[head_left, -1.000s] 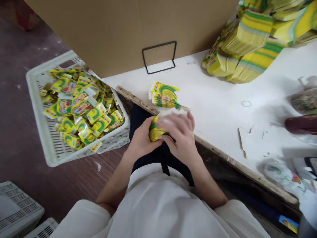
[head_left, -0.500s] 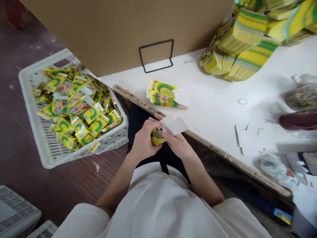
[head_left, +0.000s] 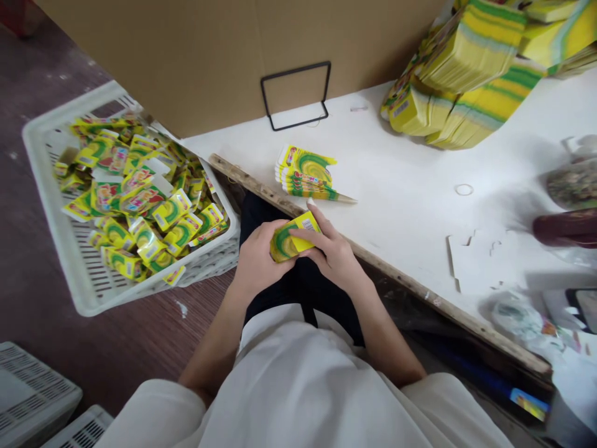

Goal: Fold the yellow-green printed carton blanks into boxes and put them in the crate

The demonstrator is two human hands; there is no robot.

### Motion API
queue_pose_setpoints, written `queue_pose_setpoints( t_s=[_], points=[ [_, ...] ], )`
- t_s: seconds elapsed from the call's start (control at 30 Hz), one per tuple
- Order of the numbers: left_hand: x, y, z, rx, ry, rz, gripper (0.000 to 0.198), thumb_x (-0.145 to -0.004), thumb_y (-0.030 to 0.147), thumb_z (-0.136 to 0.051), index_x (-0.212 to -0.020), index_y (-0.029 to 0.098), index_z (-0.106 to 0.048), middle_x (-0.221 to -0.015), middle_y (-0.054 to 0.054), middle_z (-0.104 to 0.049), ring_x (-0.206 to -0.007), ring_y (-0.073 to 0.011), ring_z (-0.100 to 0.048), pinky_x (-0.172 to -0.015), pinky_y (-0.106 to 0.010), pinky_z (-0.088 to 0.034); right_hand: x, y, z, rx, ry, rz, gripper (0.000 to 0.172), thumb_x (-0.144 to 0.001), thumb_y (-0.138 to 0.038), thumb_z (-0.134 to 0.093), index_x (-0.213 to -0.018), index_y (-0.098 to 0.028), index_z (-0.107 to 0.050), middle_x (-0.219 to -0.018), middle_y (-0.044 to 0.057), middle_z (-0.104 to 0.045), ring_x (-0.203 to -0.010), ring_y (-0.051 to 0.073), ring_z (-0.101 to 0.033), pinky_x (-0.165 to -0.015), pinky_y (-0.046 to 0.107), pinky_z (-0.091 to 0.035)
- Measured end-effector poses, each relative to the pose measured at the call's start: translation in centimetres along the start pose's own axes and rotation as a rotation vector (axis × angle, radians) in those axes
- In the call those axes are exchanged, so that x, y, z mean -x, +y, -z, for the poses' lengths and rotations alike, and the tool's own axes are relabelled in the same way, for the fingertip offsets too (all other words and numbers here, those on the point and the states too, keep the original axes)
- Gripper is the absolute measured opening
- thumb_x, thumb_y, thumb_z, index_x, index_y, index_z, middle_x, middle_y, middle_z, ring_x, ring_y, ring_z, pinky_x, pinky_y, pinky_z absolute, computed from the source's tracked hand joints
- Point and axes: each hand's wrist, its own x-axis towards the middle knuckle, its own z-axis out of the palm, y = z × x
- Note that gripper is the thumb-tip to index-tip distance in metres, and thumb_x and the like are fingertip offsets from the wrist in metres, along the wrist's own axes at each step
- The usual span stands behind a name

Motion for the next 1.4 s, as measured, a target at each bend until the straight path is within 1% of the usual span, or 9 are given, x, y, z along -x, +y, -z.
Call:
queue_pose_setpoints(
  t_s=[0.17, 0.33, 0.43, 0.53, 0.6, 0.7, 0.9, 1.2, 1.4],
  points=[
    [-0.7, 0.8, 1.4, 0.066, -0.103, -0.025, 0.058, -0.060, 0.028, -0.088, -0.115, 0.026, -0.071, -0.107, -0.005, -0.076, -0.097, -0.0285, -0.070, -0.092, -0.040, -0.053, -0.2, -0.1, 1.6, -0.054, -0.151, 0.042, 0.026, -0.092, -0.042, -0.068, -0.113, -0.025, -0.072, -0.155, 0.013, -0.048, -0.144, 0.031, -0.048, -0.118, 0.051, -0.042],
    [0.0, 1.1, 0.3, 0.128, -0.018, 0.028, 0.059, -0.060, 0.028, -0.089, -0.115, 0.025, -0.070, -0.106, -0.005, -0.075, -0.097, -0.0265, -0.070, -0.089, -0.037, -0.054, 0.0, -0.4, -0.7, -0.144, 0.065, 0.019, 0.061, -0.091, -0.048, -0.068, -0.142, -0.024, -0.045, -0.158, 0.018, -0.039, -0.149, 0.031, -0.038, -0.121, 0.054, -0.036],
    [0.3, 0.4, -0.2, 0.490, 0.267, 0.102, 0.060, -0.061, 0.037, -0.091, -0.114, 0.027, -0.065, -0.107, -0.003, -0.072, -0.092, -0.0210, -0.070, -0.083, -0.032, -0.055, -0.4, 0.0, -1.1, -0.226, 0.109, 0.005, 0.077, -0.086, -0.053, -0.073, -0.148, -0.027, -0.036, -0.157, 0.016, -0.040, -0.141, 0.030, -0.047, -0.113, 0.049, -0.047],
    [-0.2, -0.8, 0.1, 0.948, 0.773, 0.167, 0.048, -0.075, 0.064, -0.075, -0.104, 0.027, -0.063, -0.112, -0.003, -0.068, -0.105, -0.0189, -0.068, -0.092, -0.032, -0.055, -2.1, 0.7, 0.0, -0.071, 0.274, -0.073, 0.046, -0.091, -0.045, -0.068, -0.131, -0.027, -0.054, -0.134, 0.012, -0.059, -0.123, 0.028, -0.058, -0.100, 0.046, -0.053],
    [-0.5, -1.5, 0.2, 1.116, 0.898, 0.274, 0.052, -0.080, 0.075, -0.061, -0.094, 0.025, -0.062, -0.113, -0.005, -0.067, -0.118, -0.0204, -0.064, -0.102, -0.035, -0.052, -4.1, 1.6, 0.8, 0.135, 0.422, -0.137, 0.030, -0.094, -0.038, -0.062, -0.121, -0.026, -0.060, -0.122, 0.012, -0.062, -0.115, 0.028, -0.059, -0.098, 0.048, -0.052],
    [-0.4, -2.0, -0.6, 1.161, 0.712, 0.419, 0.053, -0.080, 0.074, -0.063, -0.098, 0.025, -0.063, -0.121, -0.008, -0.067, -0.126, -0.0237, -0.060, -0.106, -0.041, -0.050, -7.2, 3.6, 1.3, 0.416, 0.538, -0.218, 0.024, -0.093, -0.034, -0.062, -0.113, -0.021, -0.062, -0.117, 0.016, -0.058, -0.112, 0.032, -0.055, -0.100, 0.057, -0.047],
    [0.7, -1.3, -3.5, 1.103, 0.421, 0.480, 0.050, -0.082, 0.055, -0.071, -0.121, 0.026, -0.061, -0.122, -0.009, -0.068, -0.108, -0.0207, -0.068, -0.093, -0.037, -0.055, -9.4, 6.4, 1.0, 0.583, 0.508, -0.205, 0.020, -0.091, -0.036, -0.066, -0.098, -0.020, -0.056, -0.102, 0.014, -0.057, -0.103, 0.033, -0.052, -0.095, 0.060, -0.046],
    [0.7, -0.1, -4.2, 1.119, 0.279, 0.433, 0.056, -0.079, 0.054, -0.077, -0.122, 0.023, -0.060, -0.116, -0.010, -0.069, -0.101, -0.0206, -0.069, -0.086, -0.034, -0.056, -8.0, 2.6, 1.5, 0.331, 0.518, -0.257, 0.027, -0.082, -0.018, -0.070, -0.096, -0.025, -0.047, -0.092, 0.005, -0.062, -0.084, 0.024, -0.057, -0.081, 0.043, -0.049],
    [0.0, 1.1, -3.4, 1.159, 0.415, 0.192, 0.052, -0.073, 0.063, -0.073, -0.108, 0.026, -0.066, -0.117, -0.009, -0.069, -0.118, -0.0303, -0.063, -0.101, -0.046, -0.051, -3.0, -1.9, -1.7, -0.110, 0.001, -0.118, 0.018, -0.082, -0.018, -0.070, -0.084, -0.023, -0.053, -0.075, -0.003, -0.060, -0.065, 0.014, -0.056, -0.064, 0.029, -0.046]
  ],
)
